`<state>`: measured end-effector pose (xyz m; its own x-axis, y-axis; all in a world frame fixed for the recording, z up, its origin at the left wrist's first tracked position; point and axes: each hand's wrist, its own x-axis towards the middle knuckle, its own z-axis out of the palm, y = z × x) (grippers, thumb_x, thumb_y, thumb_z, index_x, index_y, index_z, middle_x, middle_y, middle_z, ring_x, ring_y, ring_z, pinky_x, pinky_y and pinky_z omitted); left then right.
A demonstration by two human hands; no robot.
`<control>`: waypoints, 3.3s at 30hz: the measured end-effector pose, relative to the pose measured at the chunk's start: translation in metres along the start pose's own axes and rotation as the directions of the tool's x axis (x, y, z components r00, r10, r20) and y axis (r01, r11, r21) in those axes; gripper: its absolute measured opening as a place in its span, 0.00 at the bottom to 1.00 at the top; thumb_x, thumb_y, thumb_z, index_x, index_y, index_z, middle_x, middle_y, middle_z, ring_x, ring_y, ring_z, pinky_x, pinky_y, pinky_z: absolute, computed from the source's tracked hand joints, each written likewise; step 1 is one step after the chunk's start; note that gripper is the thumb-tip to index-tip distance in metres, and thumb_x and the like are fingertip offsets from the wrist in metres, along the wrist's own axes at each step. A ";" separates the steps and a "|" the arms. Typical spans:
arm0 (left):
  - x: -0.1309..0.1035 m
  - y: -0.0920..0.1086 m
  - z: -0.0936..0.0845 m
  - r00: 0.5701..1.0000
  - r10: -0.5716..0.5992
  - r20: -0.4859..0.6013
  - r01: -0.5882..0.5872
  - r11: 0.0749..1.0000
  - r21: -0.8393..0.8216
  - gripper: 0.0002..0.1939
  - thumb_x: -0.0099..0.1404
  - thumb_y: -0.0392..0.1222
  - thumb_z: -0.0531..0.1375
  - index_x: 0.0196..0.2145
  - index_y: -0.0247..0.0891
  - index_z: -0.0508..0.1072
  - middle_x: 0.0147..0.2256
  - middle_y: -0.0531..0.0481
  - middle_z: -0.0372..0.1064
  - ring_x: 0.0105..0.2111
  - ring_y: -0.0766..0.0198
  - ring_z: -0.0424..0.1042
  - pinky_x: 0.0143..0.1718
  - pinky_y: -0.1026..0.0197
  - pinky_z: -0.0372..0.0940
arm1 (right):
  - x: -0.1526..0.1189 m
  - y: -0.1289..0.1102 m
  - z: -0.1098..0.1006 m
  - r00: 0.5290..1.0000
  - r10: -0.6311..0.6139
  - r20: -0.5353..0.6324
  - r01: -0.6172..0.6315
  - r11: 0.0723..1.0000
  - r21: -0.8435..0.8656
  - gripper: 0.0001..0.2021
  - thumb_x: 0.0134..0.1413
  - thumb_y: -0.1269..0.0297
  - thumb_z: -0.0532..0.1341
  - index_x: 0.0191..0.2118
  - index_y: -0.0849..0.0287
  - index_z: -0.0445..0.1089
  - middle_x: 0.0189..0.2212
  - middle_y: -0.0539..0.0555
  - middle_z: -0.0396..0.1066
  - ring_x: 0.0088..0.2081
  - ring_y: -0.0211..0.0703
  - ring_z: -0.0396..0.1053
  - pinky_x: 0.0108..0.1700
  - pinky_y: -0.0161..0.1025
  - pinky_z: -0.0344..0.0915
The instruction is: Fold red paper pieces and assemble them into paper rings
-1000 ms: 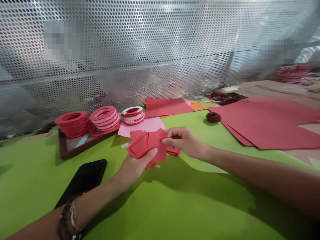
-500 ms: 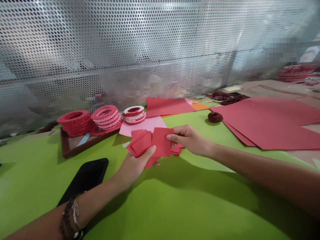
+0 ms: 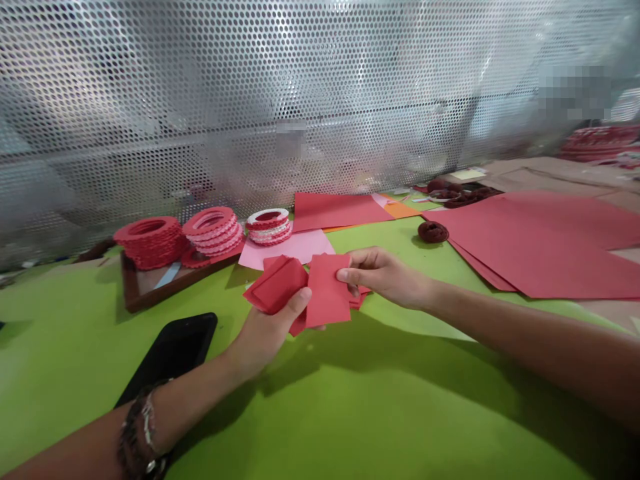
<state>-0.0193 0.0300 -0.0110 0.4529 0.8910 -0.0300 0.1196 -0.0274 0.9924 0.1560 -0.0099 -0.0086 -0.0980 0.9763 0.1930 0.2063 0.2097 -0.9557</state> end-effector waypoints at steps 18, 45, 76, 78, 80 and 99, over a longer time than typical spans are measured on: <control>0.003 -0.006 -0.006 0.960 0.099 0.261 -0.063 0.987 -0.145 0.14 0.54 0.41 0.58 0.39 0.36 0.68 0.37 0.48 0.73 0.39 0.60 0.70 0.40 0.63 0.65 | -0.001 0.011 0.005 0.987 0.016 0.162 -0.050 0.977 0.209 0.15 0.44 0.55 0.61 0.21 0.63 0.64 0.15 0.45 0.61 0.18 0.27 0.55 0.20 0.29 0.50; 0.006 -0.001 -0.005 0.985 0.173 -0.009 -0.167 0.959 0.231 0.05 0.56 0.38 0.55 0.31 0.41 0.70 0.38 0.53 0.72 0.41 0.60 0.69 0.44 0.62 0.61 | 0.001 0.018 0.019 0.988 0.088 0.125 -0.124 0.939 0.321 0.15 0.41 0.65 0.63 0.37 0.60 0.62 0.27 0.46 0.64 0.26 0.29 0.61 0.29 0.29 0.57; 0.002 0.000 -0.002 0.976 -0.129 0.177 0.122 0.991 0.047 0.09 0.56 0.45 0.55 0.28 0.39 0.73 0.26 0.50 0.75 0.31 0.60 0.73 0.30 0.65 0.67 | -0.004 0.000 0.006 0.891 -0.448 -0.076 0.248 0.620 -0.745 0.10 0.53 0.64 0.53 0.40 0.63 0.60 0.33 0.56 0.64 0.33 0.39 0.62 0.35 0.36 0.60; 0.000 0.005 0.000 0.993 -0.107 0.041 0.102 0.989 0.105 0.06 0.55 0.41 0.57 0.30 0.40 0.73 0.29 0.51 0.75 0.34 0.59 0.73 0.32 0.66 0.66 | -0.010 -0.007 0.019 0.898 -0.438 0.023 0.307 0.591 -0.746 0.13 0.50 0.61 0.57 0.40 0.62 0.60 0.34 0.56 0.64 0.34 0.40 0.62 0.35 0.36 0.60; -0.001 0.009 0.002 0.994 -0.105 -0.024 0.108 0.984 0.142 0.06 0.54 0.40 0.58 0.31 0.40 0.73 0.31 0.52 0.75 0.35 0.59 0.72 0.33 0.66 0.66 | -0.014 -0.010 0.028 0.938 -0.346 -0.006 0.240 0.663 -0.709 0.15 0.48 0.63 0.58 0.42 0.61 0.57 0.33 0.54 0.64 0.32 0.39 0.62 0.34 0.36 0.60; 0.011 -0.011 -0.009 0.999 -0.023 -0.042 0.024 0.999 0.036 0.17 0.55 0.51 0.57 0.42 0.43 0.69 0.44 0.52 0.70 0.45 0.58 0.67 0.42 0.64 0.64 | 0.004 -0.004 0.002 0.974 0.078 -0.212 -0.084 0.996 -0.021 0.08 0.42 0.65 0.61 0.20 0.62 0.63 0.15 0.47 0.65 0.18 0.29 0.61 0.22 0.30 0.57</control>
<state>-0.0233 0.0438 -0.0216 0.4124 0.9097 -0.0475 0.1626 -0.0222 0.9864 0.1526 -0.0064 -0.0046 0.1264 0.9788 0.1609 0.2340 0.1282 -0.9637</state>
